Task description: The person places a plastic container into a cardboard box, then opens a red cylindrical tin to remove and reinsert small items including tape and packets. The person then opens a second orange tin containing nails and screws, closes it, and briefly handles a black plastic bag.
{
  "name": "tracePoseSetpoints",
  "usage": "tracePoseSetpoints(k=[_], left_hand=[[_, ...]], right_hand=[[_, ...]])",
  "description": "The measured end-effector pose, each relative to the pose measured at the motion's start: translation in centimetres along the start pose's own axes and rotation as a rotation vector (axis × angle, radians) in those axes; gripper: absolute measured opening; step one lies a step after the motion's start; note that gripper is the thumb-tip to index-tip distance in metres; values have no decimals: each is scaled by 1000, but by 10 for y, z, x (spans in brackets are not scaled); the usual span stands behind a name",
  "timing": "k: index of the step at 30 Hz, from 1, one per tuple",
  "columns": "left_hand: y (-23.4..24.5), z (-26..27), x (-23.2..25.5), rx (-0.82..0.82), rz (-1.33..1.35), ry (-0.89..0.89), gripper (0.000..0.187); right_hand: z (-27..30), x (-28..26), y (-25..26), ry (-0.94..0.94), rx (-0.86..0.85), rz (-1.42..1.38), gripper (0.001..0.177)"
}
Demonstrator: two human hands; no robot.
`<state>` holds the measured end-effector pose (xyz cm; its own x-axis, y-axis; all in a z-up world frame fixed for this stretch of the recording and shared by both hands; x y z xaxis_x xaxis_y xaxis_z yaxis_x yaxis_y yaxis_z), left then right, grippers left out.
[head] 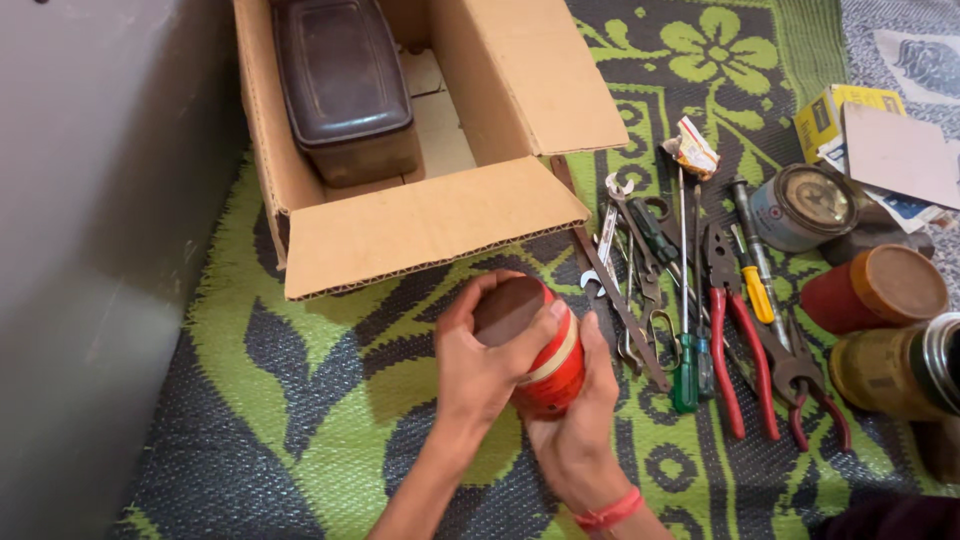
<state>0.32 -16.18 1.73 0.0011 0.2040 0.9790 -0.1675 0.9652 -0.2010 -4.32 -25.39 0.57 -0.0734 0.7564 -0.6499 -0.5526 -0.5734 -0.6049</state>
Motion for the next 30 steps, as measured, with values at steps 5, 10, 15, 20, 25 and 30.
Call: tracePoseSetpoints(k=[5,10,15,20,25,30], left_hand=[[8,-6,-1,7,-140,-191,45],[15,-10,1,-18,-170,-283,44],[22,-17,2,8,-193,-270,42],[22,-20,4,118,-152,-247,43],[30,-25,13,104,-19,-259,45],[31,-19,19,84,-182,-383,43]], right_hand=[[-12,7,0,-119,59,-58,54],[-22,12,0,-258,141,-14,50],[-27,18,-5,-258,145,53,50],[-34,28,-14,-16,88,-123,47],[-37,33,-20,-6,58,-56,47],[-34,32,-20,-63,73,-146,46]])
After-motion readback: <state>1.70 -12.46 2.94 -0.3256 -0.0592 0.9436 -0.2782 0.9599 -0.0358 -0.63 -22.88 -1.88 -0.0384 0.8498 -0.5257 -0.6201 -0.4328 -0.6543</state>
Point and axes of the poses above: each hand's wrist, its own z-axis away from the middle knuckle, its own y-axis out of the back of the hand, x = y × z, the point moved 3 cm from there along -z, towards the middle knuckle, and after that the axes turned 9 degrees about x, right-handed, at the moved point
